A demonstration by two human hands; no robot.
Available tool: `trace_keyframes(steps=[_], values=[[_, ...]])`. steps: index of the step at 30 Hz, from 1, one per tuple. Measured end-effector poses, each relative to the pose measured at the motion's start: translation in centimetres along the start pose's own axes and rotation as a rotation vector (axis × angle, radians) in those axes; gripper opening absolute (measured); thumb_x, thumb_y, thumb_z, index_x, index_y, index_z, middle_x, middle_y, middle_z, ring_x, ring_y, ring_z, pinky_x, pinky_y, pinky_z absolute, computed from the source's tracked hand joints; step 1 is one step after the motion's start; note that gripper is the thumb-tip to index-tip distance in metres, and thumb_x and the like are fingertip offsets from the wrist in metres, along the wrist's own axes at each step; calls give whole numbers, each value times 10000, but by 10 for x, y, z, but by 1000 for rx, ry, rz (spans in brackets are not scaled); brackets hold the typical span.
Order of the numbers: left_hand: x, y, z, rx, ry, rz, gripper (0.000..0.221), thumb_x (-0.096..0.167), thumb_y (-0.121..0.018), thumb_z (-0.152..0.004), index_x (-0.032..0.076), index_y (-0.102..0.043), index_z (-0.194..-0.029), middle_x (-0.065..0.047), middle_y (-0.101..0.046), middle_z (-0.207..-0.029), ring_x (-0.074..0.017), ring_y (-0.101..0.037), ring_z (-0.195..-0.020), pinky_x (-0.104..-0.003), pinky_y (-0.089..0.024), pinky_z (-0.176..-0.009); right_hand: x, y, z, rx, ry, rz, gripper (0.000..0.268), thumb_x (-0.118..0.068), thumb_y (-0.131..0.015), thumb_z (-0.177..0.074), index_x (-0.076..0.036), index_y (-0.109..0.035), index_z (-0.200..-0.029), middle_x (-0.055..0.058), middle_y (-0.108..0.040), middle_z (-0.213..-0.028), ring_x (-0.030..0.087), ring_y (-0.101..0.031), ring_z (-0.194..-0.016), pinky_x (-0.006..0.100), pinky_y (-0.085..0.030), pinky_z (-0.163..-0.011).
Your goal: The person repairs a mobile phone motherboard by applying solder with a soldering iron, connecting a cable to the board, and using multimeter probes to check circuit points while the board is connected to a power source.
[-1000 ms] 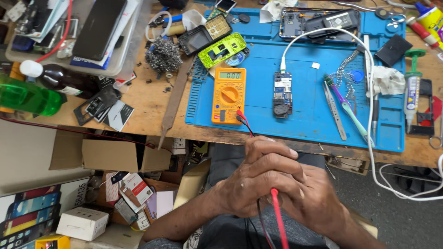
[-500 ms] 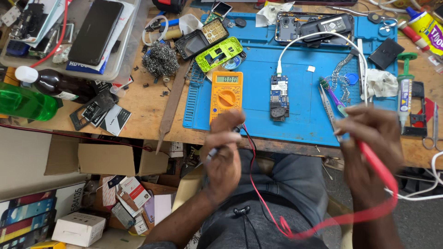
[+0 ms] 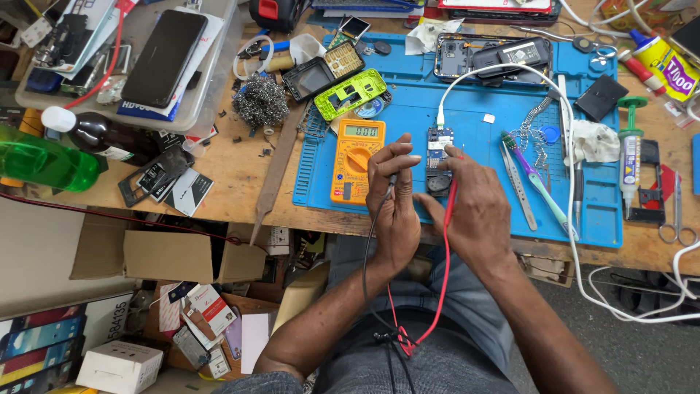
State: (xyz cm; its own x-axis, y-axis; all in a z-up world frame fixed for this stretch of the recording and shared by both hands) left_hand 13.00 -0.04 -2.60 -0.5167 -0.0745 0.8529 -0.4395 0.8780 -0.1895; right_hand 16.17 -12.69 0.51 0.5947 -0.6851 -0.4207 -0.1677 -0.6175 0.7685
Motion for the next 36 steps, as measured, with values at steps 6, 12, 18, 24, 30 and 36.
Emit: trace_keyframes(steps=[6,12,18,24,30,36], values=[[2,24,-21,-49,-60,-125,160,17,-525,-1125,50,-633,-1238,-126,-633,-1351,-250,-543,-1429,-370,-465,-1201,4,4,4,-11,-102,-14,459,-160,-849,-848,-1,-591,-1194,182,-677,-1265,386,-646,-1124,463,-519,-960],[-17,-1,-24,-157,221,312,135,79,-525,-1109,58,-617,-1206,-59,-619,-1346,-144,-646,-1245,-302,-554,-1086,11,5,11,-18,-80,8,529,-210,-885,-791,5,-599,-1181,192,-675,-1279,376,-651,-1131,466,-525,-962],[-43,-14,-34,-247,316,74,185,123,-584,-1124,11,-681,-1235,-97,-726,-1156,-135,-607,-967,-302,-535,-890,26,4,10,-54,-52,-23,536,-252,-892,-772,-22,-621,-1173,187,-682,-1310,362,-652,-1186,454,-537,-992],[-66,-23,-40,-286,347,77,117,107,-587,-1087,41,-640,-1167,-58,-701,-1099,-124,-708,-1007,-284,-589,-906,32,19,1,-61,-69,-191,472,-189,-761,-857,-33,-620,-1280,173,-690,-1255,322,-654,-1133,423,-526,-974],[-77,-27,-37,-186,442,207,69,32,-571,-1074,46,-576,-1141,-45,-622,-1094,-150,-704,-989,-304,-605,-880,65,24,-16,-46,-295,-282,278,-27,-627,-1063,-38,-718,-1324,160,-694,-932,225,-662,-882,350,-529,-802],[-64,-25,-42,-211,346,118,142,-31,-577,-1035,33,-536,-1154,-67,-634,-1096,-184,-738,-1022,-294,-633,-878,88,2,-26,-18,-278,-536,184,-93,-769,-1001,-45,-749,-1177,79,-765,-987,94,-701,-862,227,-554,-742]])
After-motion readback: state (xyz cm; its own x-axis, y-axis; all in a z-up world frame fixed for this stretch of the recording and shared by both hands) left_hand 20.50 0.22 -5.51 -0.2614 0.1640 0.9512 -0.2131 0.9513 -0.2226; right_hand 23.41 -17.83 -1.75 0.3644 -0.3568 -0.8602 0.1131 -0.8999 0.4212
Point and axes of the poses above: each hand's wrist, its own z-axis away from the middle knuckle, its own y-axis out of the back of the hand, x = y × z, the point moved 7 cm from there along -z, towards the middle knuckle
